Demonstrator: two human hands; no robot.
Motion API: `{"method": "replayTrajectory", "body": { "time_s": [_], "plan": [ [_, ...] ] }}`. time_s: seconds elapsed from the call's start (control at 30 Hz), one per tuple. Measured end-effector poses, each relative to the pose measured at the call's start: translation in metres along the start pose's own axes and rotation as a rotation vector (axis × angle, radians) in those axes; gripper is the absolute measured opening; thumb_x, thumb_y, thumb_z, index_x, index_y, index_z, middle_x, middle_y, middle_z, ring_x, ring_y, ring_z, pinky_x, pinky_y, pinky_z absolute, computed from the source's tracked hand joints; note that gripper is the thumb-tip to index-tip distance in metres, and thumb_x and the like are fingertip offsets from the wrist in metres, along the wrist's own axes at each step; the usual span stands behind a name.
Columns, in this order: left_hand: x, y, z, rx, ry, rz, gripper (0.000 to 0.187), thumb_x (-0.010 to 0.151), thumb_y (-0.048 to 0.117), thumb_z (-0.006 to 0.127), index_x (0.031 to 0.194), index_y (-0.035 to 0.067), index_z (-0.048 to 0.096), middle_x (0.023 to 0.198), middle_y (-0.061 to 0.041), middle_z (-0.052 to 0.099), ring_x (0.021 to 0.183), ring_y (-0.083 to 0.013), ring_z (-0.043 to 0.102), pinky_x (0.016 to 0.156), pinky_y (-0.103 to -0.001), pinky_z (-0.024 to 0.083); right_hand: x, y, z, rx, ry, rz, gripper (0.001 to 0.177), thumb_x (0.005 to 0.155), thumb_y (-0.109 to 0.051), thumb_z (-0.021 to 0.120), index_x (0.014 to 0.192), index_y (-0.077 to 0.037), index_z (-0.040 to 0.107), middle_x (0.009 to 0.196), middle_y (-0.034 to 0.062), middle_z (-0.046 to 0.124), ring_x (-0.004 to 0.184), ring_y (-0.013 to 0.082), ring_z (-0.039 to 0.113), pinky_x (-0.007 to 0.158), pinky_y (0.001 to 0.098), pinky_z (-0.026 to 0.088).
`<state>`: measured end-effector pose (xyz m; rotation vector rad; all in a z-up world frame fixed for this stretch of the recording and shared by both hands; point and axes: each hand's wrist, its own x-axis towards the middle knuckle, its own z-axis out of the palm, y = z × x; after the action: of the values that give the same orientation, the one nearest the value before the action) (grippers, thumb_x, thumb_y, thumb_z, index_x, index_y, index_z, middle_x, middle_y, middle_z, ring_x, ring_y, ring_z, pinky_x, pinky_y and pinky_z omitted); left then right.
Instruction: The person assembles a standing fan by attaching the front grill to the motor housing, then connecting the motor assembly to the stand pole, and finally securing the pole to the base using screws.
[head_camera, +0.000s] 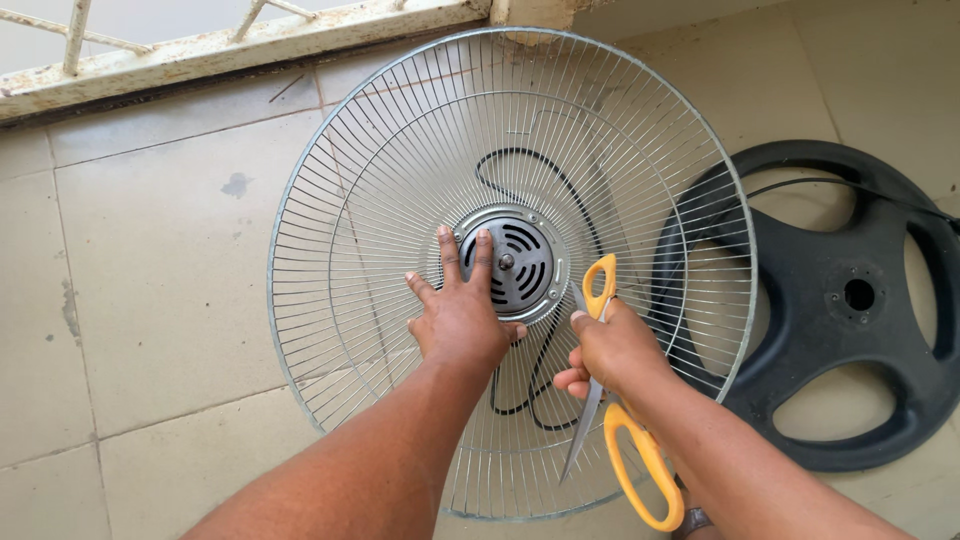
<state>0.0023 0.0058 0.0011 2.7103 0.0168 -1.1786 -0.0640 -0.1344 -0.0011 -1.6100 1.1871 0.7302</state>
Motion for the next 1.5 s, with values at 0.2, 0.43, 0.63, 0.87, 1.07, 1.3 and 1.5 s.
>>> {"method": "replayTrajectory", "body": {
  "time_s": [0.2, 0.43, 0.63, 0.87, 1.07, 1.3, 1.5],
  "plan": [
    [-0.001, -0.001, 0.002, 0.020, 0.041, 0.021, 0.127, 0.073, 0.050, 0.090, 0.161, 0.046, -0.001, 0.173, 0.003, -0.015, 0.152, -0.0504, 0.011, 0.098, -0.060, 0.051, -0.002, -0.010, -0.006, -0.138, -0.006, -0.002, 0.033, 0.105, -0.027, 0.045, 0.135, -0.012, 0.046, 0.080, 0.0095, 0.064, 0.056, 0.0198, 0.068, 0.048, 0.0311, 0.052],
    [-0.005, -0.004, 0.002, 0.032, 0.073, 0.017, 0.127, 0.071, 0.056, 0.088, 0.161, 0.045, -0.001, 0.172, 0.006, -0.010, 0.153, -0.0476, 0.014, 0.085, -0.046, 0.060, -0.003, -0.015, -0.009, -0.153, -0.020, -0.010, 0.036, 0.106, -0.025, 0.045, 0.139, -0.012, 0.044, 0.078, 0.0089, 0.062, 0.054, 0.0187, 0.066, 0.046, 0.0310, 0.052],
    [-0.006, -0.013, 0.015, -0.011, 0.194, -0.005, 0.132, 0.064, 0.062, 0.088, 0.162, 0.031, 0.005, 0.170, 0.013, 0.004, 0.154, -0.0310, 0.019, 0.090, -0.038, 0.057, -0.004, -0.012, -0.006, -0.198, -0.003, -0.013, 0.035, 0.107, -0.026, 0.044, 0.139, -0.012, 0.043, 0.078, 0.0079, 0.063, 0.053, 0.0182, 0.066, 0.046, 0.0307, 0.052],
    [-0.004, -0.022, 0.038, -0.051, 0.304, 0.005, 0.121, 0.067, 0.065, 0.083, 0.161, 0.025, 0.018, 0.170, 0.009, 0.013, 0.154, -0.0234, 0.021, 0.107, -0.037, 0.045, 0.000, -0.009, -0.004, -0.152, -0.009, -0.055, 0.034, 0.106, -0.023, 0.044, 0.138, -0.011, 0.043, 0.078, 0.0089, 0.062, 0.054, 0.0196, 0.065, 0.045, 0.0320, 0.051],
    [-0.010, -0.020, 0.058, -0.016, 0.342, 0.035, 0.108, 0.081, 0.066, 0.069, 0.162, 0.021, 0.014, 0.171, 0.005, 0.005, 0.155, -0.0236, 0.012, 0.119, -0.046, 0.027, 0.005, -0.004, -0.006, -0.131, 0.012, -0.062, 0.033, 0.106, -0.024, 0.046, 0.136, -0.010, 0.044, 0.079, 0.0087, 0.063, 0.055, 0.0196, 0.067, 0.046, 0.0316, 0.051],
    [-0.028, -0.018, 0.073, 0.039, 0.225, -0.014, 0.092, 0.097, 0.055, 0.052, 0.163, 0.020, -0.001, 0.171, 0.002, -0.011, 0.157, -0.0246, -0.006, 0.119, -0.055, 0.021, 0.006, -0.001, -0.010, -0.145, -0.016, -0.039, 0.027, 0.105, -0.027, 0.047, 0.129, -0.015, 0.049, 0.082, 0.0060, 0.064, 0.060, 0.0186, 0.068, 0.050, 0.0322, 0.051],
    [-0.046, -0.031, 0.076, 0.128, 0.153, 0.055, 0.098, 0.095, 0.049, 0.061, 0.164, 0.021, -0.003, 0.171, -0.004, -0.013, 0.157, -0.0290, -0.007, 0.119, -0.057, 0.020, 0.011, 0.019, -0.017, -0.120, -0.101, -0.031, 0.023, 0.105, -0.026, 0.048, 0.125, -0.015, 0.053, 0.077, 0.0064, 0.062, 0.058, 0.0187, 0.066, 0.050, 0.0322, 0.052]
  ]
}}
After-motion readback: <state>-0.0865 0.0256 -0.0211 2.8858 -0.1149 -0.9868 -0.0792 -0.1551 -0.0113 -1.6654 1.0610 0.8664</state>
